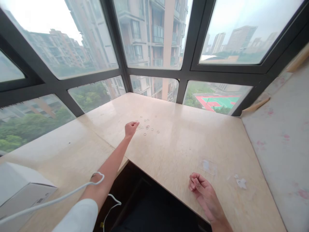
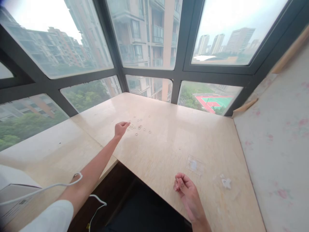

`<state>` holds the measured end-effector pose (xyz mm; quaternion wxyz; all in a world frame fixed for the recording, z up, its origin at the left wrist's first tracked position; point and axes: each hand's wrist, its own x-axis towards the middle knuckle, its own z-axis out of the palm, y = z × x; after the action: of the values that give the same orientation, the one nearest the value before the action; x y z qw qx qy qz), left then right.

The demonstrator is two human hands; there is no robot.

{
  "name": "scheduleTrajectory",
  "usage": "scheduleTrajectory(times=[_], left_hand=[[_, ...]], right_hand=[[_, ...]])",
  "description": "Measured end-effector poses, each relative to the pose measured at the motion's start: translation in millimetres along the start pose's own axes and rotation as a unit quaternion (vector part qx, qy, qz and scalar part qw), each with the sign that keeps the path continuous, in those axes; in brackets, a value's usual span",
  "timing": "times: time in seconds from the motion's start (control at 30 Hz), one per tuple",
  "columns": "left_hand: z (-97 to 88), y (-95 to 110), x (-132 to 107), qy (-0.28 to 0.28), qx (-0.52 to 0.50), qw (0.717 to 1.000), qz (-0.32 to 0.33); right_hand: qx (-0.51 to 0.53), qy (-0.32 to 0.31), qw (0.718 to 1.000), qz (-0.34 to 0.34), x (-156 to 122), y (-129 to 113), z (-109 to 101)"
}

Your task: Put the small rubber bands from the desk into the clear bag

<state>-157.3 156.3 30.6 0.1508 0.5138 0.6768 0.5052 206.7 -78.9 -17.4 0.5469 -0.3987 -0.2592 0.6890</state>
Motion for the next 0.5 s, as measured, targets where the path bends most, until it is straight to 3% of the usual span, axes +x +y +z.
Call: scheduleTrajectory(times=[0.2, 0.5], left_hand=[[-22.9, -36.2, 24.6, -0.113, 0.148, 0.983, 0.003], [-21.2, -58.4, 40.8, -0.254, 0.261, 0.931, 0.03]], right_hand=[[0.016, 0.036, 0.999, 0.001, 5.1, 3.1, -2.0], [-0.02, 0.008, 1.0, 0.01, 2.4, 6.5, -7.7]])
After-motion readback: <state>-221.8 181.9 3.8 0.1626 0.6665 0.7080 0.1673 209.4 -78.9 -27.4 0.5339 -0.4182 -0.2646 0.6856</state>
